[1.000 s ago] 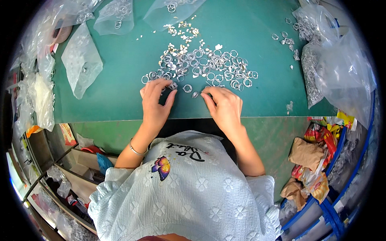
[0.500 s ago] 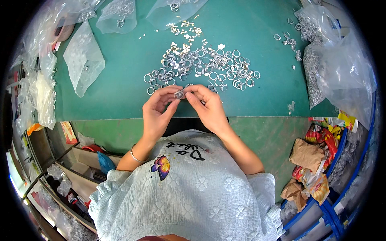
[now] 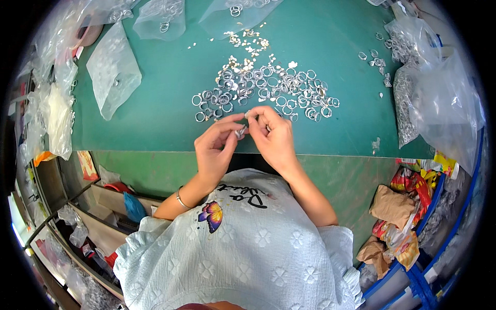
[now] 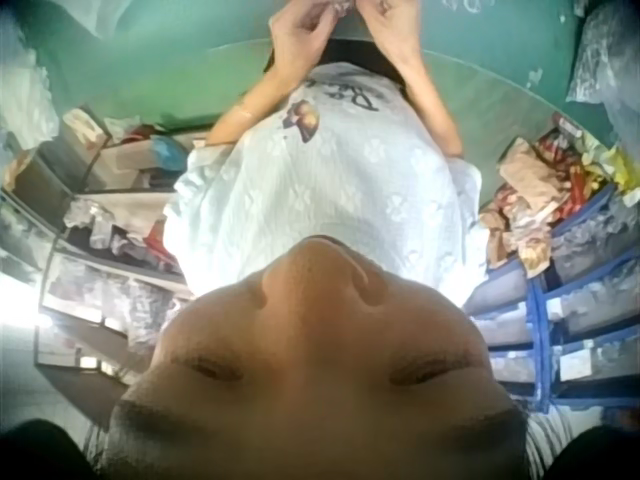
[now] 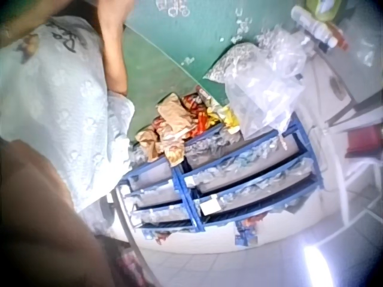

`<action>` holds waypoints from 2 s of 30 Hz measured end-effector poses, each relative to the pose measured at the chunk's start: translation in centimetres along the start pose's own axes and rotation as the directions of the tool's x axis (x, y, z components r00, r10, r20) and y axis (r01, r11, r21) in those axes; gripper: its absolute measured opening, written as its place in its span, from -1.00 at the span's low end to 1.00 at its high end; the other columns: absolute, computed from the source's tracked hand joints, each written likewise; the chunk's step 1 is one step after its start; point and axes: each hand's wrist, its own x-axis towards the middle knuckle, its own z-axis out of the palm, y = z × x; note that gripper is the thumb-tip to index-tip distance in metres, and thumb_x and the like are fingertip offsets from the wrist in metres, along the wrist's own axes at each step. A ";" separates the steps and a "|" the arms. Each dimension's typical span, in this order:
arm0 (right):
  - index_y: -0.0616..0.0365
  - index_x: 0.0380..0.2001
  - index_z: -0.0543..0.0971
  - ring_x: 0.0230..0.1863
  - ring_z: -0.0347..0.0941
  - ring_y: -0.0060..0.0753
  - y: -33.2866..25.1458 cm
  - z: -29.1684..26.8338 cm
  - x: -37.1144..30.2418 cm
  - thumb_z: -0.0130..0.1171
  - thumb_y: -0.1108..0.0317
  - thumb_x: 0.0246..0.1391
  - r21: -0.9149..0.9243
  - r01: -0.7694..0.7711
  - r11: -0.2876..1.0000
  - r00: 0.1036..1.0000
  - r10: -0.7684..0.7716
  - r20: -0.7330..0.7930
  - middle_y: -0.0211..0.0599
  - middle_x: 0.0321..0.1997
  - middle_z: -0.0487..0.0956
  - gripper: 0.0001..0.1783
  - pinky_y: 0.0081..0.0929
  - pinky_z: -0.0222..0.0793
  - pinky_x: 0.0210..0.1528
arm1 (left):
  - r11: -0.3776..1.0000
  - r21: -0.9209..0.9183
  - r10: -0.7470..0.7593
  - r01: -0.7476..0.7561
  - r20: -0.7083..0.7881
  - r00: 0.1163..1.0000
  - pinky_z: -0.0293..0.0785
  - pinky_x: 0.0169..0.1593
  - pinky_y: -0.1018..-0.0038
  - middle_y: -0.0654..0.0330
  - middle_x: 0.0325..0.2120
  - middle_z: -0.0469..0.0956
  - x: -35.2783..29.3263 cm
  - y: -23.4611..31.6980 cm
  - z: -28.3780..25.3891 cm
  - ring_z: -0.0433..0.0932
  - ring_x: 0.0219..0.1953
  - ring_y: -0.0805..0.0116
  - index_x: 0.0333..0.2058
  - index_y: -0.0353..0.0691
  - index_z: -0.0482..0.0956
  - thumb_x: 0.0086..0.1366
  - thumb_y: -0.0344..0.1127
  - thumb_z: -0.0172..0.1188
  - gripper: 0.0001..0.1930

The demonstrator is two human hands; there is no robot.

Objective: The person sorts and assembles small metal rings and components by hand on a green workbench, placing them into small plastic bags.

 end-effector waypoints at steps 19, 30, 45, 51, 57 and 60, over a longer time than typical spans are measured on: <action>0.12 -0.21 0.50 -0.74 0.29 -0.34 -0.3 -2.5 0.9 0.21 0.34 0.09 -0.663 -0.006 0.749 0.982 -0.120 -0.145 -0.37 -0.76 0.34 -0.80 -0.38 0.16 -0.63 | 0.975 -0.165 -0.159 0.148 -0.056 0.986 0.55 -0.25 0.55 0.12 -0.24 0.41 -1.3 -0.5 -2.3 0.52 -0.26 0.41 -0.18 -0.40 0.50 0.23 -0.71 -0.04 -0.77; 0.21 -0.19 0.54 -0.63 -0.03 -0.85 -1.1 -3.6 -0.3 0.07 0.42 0.22 0.289 -0.225 0.930 0.973 0.227 0.027 -0.74 -0.63 0.20 -0.85 -0.71 -0.17 -0.60 | 0.603 0.794 0.212 -0.076 -0.067 0.975 0.36 -0.26 0.37 0.07 -0.33 0.39 1.4 -0.6 -6.5 0.38 -0.35 0.18 -0.21 -0.36 0.42 0.08 -0.53 0.29 -0.70; 0.16 -0.15 0.55 -0.09 0.43 -0.25 -2.6 -0.3 -2.4 0.22 0.44 -0.04 -0.192 0.563 0.804 0.814 -0.500 0.295 -0.31 -0.23 0.53 -0.69 -0.28 0.22 -0.01 | 0.094 -0.715 -0.642 0.693 0.488 0.591 0.48 -0.22 0.45 0.22 -0.36 0.53 0.8 0.4 -0.9 0.52 -0.30 0.44 -0.25 -0.23 0.48 0.40 -0.20 -0.05 -0.77; 0.21 -0.06 0.50 0.16 0.30 -0.06 -0.4 -6.5 1.4 0.24 0.28 0.00 -0.630 0.245 0.737 0.915 -0.390 -0.100 -0.14 0.03 0.48 -0.58 -0.11 0.10 0.19 | 0.456 -0.582 -0.522 0.673 0.437 0.732 0.17 -0.63 0.70 0.28 -0.51 0.42 1.0 0.5 -0.2 0.25 -0.68 0.62 -0.20 -0.33 0.50 0.41 -0.29 -0.02 -0.78; 0.18 0.12 0.39 0.37 0.04 0.00 0.4 -5.5 0.1 0.27 0.18 -0.02 -0.774 0.253 0.581 0.964 -0.220 0.150 -0.10 0.28 0.28 -0.37 0.11 -0.17 0.35 | 0.780 -0.353 -0.503 0.517 0.138 0.853 0.21 -0.58 0.70 0.24 -0.41 0.51 1.3 0.7 -0.4 0.31 -0.61 0.61 -0.06 -0.34 0.53 0.36 -0.46 0.01 -0.77; 0.16 0.01 0.48 0.36 0.09 -0.06 0.2 -5.3 -1.0 0.29 0.23 -0.04 -0.705 0.302 0.642 0.953 -0.228 0.201 -0.17 0.24 0.34 -0.48 0.09 -0.16 0.35 | 0.948 -0.112 -0.309 0.299 -0.086 0.947 0.09 -0.57 0.73 0.33 -0.46 0.49 1.3 0.7 -2.5 0.25 -0.59 0.70 -0.12 -0.36 0.57 0.33 -0.49 0.04 -0.80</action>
